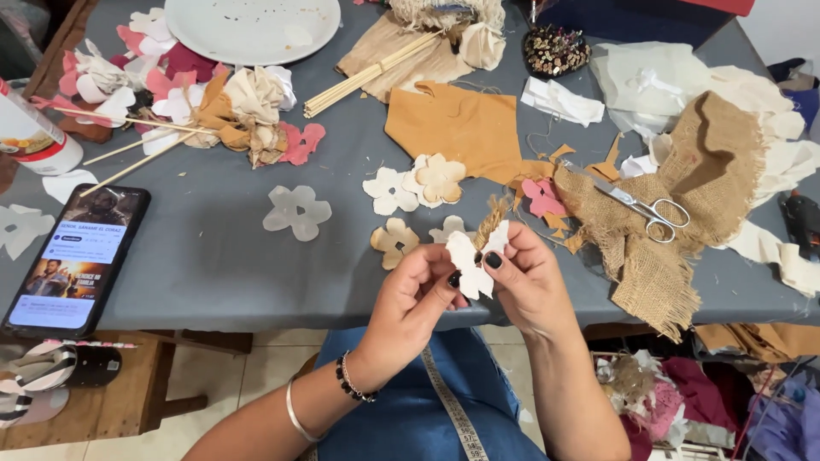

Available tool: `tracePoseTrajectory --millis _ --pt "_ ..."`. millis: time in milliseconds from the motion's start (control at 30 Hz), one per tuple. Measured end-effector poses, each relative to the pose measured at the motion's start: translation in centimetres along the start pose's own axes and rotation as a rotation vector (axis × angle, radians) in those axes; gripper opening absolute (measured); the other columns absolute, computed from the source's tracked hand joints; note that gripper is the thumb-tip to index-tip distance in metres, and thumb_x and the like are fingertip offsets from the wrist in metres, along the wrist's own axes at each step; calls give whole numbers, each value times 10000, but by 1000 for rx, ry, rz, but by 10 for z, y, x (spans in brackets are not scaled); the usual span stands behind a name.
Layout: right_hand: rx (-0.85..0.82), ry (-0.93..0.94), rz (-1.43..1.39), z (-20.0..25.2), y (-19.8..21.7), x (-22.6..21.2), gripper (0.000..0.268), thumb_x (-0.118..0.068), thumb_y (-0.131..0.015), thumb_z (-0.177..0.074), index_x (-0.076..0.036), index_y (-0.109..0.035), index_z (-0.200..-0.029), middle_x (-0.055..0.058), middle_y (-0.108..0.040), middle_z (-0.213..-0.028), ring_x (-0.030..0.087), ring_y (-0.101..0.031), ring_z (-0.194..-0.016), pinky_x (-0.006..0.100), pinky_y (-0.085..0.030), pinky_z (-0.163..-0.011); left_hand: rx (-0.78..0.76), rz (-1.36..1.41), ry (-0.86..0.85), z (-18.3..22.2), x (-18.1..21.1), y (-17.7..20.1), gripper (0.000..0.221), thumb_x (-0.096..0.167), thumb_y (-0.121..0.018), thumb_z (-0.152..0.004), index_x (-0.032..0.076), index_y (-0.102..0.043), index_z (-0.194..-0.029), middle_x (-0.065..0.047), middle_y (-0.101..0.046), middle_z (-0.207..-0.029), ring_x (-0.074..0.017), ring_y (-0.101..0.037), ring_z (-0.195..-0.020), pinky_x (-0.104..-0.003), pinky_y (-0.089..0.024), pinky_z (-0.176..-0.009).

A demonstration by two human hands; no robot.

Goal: Assembling decorative flowers by gluing fabric petals and burlap centers onto wooden sticks.

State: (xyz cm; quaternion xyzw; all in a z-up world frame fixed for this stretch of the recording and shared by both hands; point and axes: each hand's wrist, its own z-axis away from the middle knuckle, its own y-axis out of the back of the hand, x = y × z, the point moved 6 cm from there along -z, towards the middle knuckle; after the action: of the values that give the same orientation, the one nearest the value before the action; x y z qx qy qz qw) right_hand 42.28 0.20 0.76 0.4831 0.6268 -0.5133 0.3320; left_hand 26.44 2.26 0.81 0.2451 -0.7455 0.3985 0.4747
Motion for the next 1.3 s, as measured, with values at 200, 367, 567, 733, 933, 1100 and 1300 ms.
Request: tracePoseTrajectory --millis 200,367,567,733,933,1100,1300 --pt "133 -220 -282 5 -4 24 238 -26 -696 -884 -13 -641 -1115 133 -727 -925 183 -662 -707 317 -550 -688 46 13 -35 6 0 2 187 179 -578 -1050 51 -594 -1184 -53 -643 -939 -127 -577 -693 -251 -507 -649" --pt "131 -209 -221 4 -10 23 221 -72 -715 -913 -20 -656 -1119 43 -682 -901 111 -634 -732 245 -518 -650 29 42 88 13 -6 0 208 205 -587 -1035 66 -587 -1190 -59 -659 -938 -105 -617 -822 -249 -507 -655" --pt "79 -76 -66 5 -11 13 278 -126 -732 -934 -15 -650 -1175 69 -711 -886 112 -648 -627 248 -543 -494 -22 14 35 19 -12 5 207 161 -607 -1034 49 -586 -1207 -58 -670 -987 -128 -670 -893 -258 -532 -661" --pt "8 -90 -5 5 -8 7 383 -245 -760 -935 -13 -661 -1224 20 -709 -903 50 -605 -669 192 -450 -553 -44 -189 112 21 -6 11 214 60 -587 -940 69 -660 -1141 -26 -704 -974 -118 -621 -726 -262 -542 -660" --pt "-21 -90 -8 14 6 26 307 -158 -707 -976 -31 -659 -1252 102 -721 -1075 142 -670 -869 276 -537 -719 -6 -224 67 25 -5 18 382 -33 -556 -888 87 -650 -1238 -19 -683 -1056 -122 -629 -799 -261 -532 -713" --pt "-18 -117 142 16 5 23 392 -165 -713 -954 15 -657 -1298 89 -726 -1165 133 -652 -958 286 -536 -811 -1 -227 89 29 5 16 506 10 -531 -946 85 -587 -1443 3 -653 -964 -89 -492 -665 -259 -445 -627" --pt "-129 -120 248 18 -4 1 398 -169 -679 -989 -27 -644 -1358 9 -705 -1063 47 -495 -745 188 -401 -695 -21 -178 13 30 16 17 434 186 -538 -1055 67 -462 -1466 -63 -668 -925 -148 -674 -878 -268 -540 -705"
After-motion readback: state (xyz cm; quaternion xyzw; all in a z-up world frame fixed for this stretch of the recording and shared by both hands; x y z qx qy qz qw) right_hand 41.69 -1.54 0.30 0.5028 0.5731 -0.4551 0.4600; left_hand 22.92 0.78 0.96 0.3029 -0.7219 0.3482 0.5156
